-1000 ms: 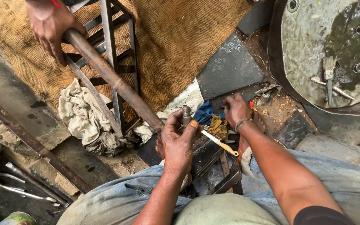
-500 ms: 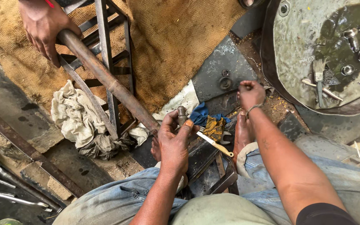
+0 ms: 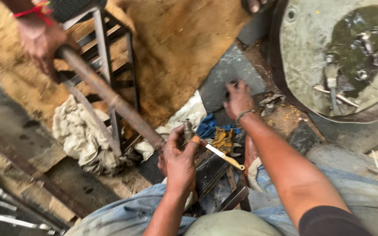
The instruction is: The person removes a small metal component from a long rod using a wrench, cleans it with a cloth, and then reattaches it and other small parts by hand.
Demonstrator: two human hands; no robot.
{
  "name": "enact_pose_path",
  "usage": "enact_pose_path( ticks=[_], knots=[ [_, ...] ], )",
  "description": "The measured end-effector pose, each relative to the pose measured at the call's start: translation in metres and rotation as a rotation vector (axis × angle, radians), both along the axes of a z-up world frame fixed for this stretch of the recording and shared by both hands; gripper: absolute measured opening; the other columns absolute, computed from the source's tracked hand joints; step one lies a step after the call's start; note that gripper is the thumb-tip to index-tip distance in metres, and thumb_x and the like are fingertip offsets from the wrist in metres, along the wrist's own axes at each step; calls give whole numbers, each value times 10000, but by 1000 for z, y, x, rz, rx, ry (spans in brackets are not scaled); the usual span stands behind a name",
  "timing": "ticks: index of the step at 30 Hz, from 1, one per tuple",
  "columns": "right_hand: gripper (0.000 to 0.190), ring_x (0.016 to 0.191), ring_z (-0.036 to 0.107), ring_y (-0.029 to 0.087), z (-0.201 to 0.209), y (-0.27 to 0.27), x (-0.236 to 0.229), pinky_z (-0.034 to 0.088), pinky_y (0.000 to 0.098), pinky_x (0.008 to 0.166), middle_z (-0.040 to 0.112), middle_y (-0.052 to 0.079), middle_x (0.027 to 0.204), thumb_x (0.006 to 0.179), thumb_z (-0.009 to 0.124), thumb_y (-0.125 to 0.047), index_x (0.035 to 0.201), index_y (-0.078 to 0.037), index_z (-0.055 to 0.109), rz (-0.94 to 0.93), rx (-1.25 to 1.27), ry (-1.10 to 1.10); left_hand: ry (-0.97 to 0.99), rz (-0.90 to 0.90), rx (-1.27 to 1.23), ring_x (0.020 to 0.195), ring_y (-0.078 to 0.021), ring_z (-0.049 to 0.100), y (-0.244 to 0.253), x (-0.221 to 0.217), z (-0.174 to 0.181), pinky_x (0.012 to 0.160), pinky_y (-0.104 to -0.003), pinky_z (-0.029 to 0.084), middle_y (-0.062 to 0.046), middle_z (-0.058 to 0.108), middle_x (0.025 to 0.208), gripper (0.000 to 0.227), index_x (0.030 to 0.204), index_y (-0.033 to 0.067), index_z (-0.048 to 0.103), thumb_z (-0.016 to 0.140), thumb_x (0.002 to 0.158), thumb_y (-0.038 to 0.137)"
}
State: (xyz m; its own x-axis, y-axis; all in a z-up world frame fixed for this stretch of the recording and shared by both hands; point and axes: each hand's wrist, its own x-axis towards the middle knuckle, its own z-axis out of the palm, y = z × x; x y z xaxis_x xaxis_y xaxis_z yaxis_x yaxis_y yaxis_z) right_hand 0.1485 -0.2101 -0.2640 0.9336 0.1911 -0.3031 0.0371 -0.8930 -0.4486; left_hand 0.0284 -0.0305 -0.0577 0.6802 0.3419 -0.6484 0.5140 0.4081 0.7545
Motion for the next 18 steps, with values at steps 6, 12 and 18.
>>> enact_pose_path(
  ticks=[6,12,18],
  knots=[
    [130,956,649,342,-13,-20,-16,546,434,833,606,162,1027,818,740,-56,933,-88,690,-329,285,-184,25,6,-44,814,-173,698,-3,6,3,773,-313,612,-78,642,987,359,1259,-7,577,662,911,3],
    [133,762,668,269,9,-90,24,535,397,738,676,85,828,775,761,15,829,-94,706,-779,100,-743,5,-4,-57,818,-177,689,-6,6,7,775,-327,597,-80,647,1004,333,1245,-9,578,639,918,-12],
    [160,580,648,176,4,-197,65,497,302,470,676,73,759,840,672,68,882,-78,623,-1518,750,-213,27,-19,-4,821,-196,695,-5,6,14,765,-330,595,-97,654,999,349,1261,-15,575,642,919,-6]
  ],
)
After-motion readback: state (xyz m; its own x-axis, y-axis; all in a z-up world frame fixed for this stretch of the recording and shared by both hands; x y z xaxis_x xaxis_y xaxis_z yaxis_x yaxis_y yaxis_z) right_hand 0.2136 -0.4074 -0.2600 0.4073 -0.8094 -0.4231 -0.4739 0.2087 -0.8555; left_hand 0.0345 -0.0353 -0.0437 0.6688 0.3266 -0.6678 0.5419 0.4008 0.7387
